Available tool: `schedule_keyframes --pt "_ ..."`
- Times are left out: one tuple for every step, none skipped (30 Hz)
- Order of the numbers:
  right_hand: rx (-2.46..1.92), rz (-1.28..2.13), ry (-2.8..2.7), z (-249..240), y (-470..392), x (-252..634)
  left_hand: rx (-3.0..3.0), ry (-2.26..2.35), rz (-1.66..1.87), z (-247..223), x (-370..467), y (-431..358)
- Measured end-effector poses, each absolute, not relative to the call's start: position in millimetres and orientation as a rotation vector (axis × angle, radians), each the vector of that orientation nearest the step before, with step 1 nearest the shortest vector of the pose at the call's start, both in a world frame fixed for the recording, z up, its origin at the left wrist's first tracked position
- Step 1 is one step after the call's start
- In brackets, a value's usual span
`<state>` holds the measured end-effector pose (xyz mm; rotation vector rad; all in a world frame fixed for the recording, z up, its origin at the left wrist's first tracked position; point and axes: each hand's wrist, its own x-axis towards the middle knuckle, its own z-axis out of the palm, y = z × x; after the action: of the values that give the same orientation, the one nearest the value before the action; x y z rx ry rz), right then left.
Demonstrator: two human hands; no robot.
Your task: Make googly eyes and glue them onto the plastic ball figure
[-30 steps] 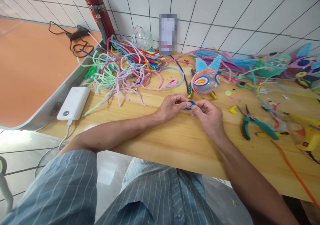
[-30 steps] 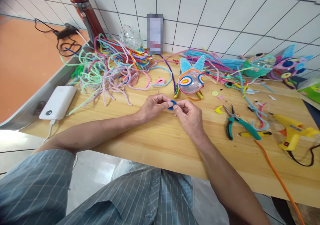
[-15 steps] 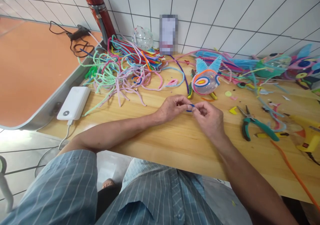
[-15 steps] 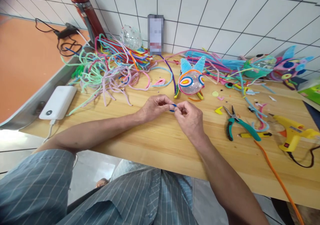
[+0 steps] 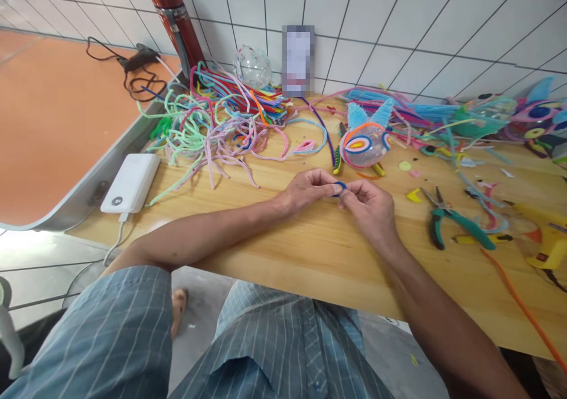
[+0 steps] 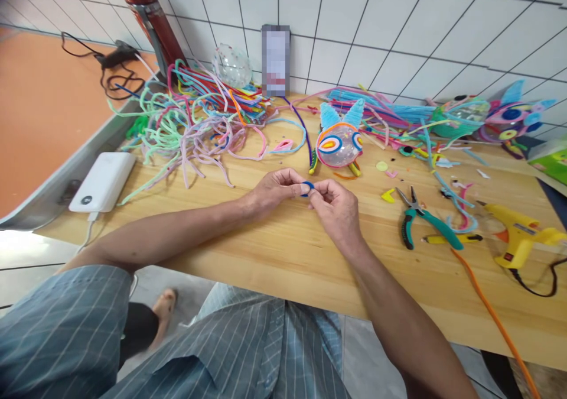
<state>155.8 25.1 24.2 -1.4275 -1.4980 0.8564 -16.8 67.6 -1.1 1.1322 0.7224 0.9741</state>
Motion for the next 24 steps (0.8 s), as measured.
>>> schedule_keyframes --pt "-1.454 0.818 -1.527 25.1 25.1 157.0 1.198 0.709 0.961 -0.2 -17.4 69.5" --pt "-1.477 0.76 -1.565 26.0 25.0 158.3 1.279 0.707 0.957 0.8 -18.2 71.1" --pt "-1.492 0.69 -1.608 26.9 24.8 159.4 1.367 0.719 0.964 1.9 -19.1 72.4" --pt "-1.497 0.619 -1.649 27.6 24.6 160.2 1.452 0.746 0.978 2.7 -20.0 73.2" --pt "-1.493 0.565 -1.682 28.1 24.3 160.7 1.52 0.782 0.997 3.2 -20.9 73.6" --pt "-1.484 0.543 -1.699 28.4 24.1 160.8 1.561 0.81 1.015 3.1 -21.5 73.6" --pt "-1.475 0.557 -1.699 28.5 24.0 160.6 1.57 0.824 1.026 2.5 -21.9 73.5" --pt "-1.467 0.598 -1.685 28.3 23.9 160.1 1.547 0.821 1.031 1.3 -21.9 73.1" --pt "-1.46 0.654 -1.658 27.9 23.8 159.4 1.498 0.807 1.034 -0.2 -21.6 72.7" --pt "-1.449 0.713 -1.624 27.5 23.9 158.5 1.434 0.789 1.036 -1.9 -21.0 72.1" --pt "-1.436 0.763 -1.589 27.1 23.9 157.7 1.366 0.774 1.037 -3.6 -20.2 71.3" --pt "-1.424 0.798 -1.559 26.9 24.0 156.9 1.303 0.766 1.036 -5.1 -19.3 70.5" --pt "-1.415 0.819 -1.538 27.0 24.1 156.4 1.249 0.763 1.034 -6.2 -18.4 69.7" --pt "-1.412 0.834 -1.526 27.4 24.2 156.2 1.21 0.761 1.029 -6.7 -17.8 68.9" --pt "-1.414 0.842 -1.524 28.0 24.3 156.4 1.189 0.759 1.021 -6.7 -17.4 68.5" --pt "-1.422 0.842 -1.532 28.8 24.3 156.9 1.192 0.755 1.011 -6.1 -17.3 68.4" --pt "-1.436 0.832 -1.549 29.7 24.3 157.6 1.221 0.751 1.003 -5.2 -17.6 68.9" --pt "-1.45 0.81 -1.573 30.6 24.1 158.4 1.272 0.747 0.996 -4.0 -18.1 69.8" --pt "-1.461 0.776 -1.601 31.3 23.9 159.2 1.337 0.746 0.992 -2.8 -18.8 71.0" --pt "-1.467 0.731 -1.629 31.6 23.5 159.8 1.403 0.747 0.987 -1.8 -19.6 72.3" --pt "-1.468 0.682 -1.654 31.6 23.2 160.2 1.456 0.752 0.986 -1.0 -20.4 73.6" --pt "-1.465 0.644 -1.671 31.2 22.8 160.4 1.485 0.757 0.988 -0.6 -21.0 74.5" --pt "-1.459 0.629 -1.675 30.6 22.5 160.2 1.484 0.761 0.993 -0.7 -21.3 75.0" --pt "-1.453 0.643 -1.665 29.8 22.3 159.7 1.455 0.759 0.997 -1.0 -21.3 75.0"
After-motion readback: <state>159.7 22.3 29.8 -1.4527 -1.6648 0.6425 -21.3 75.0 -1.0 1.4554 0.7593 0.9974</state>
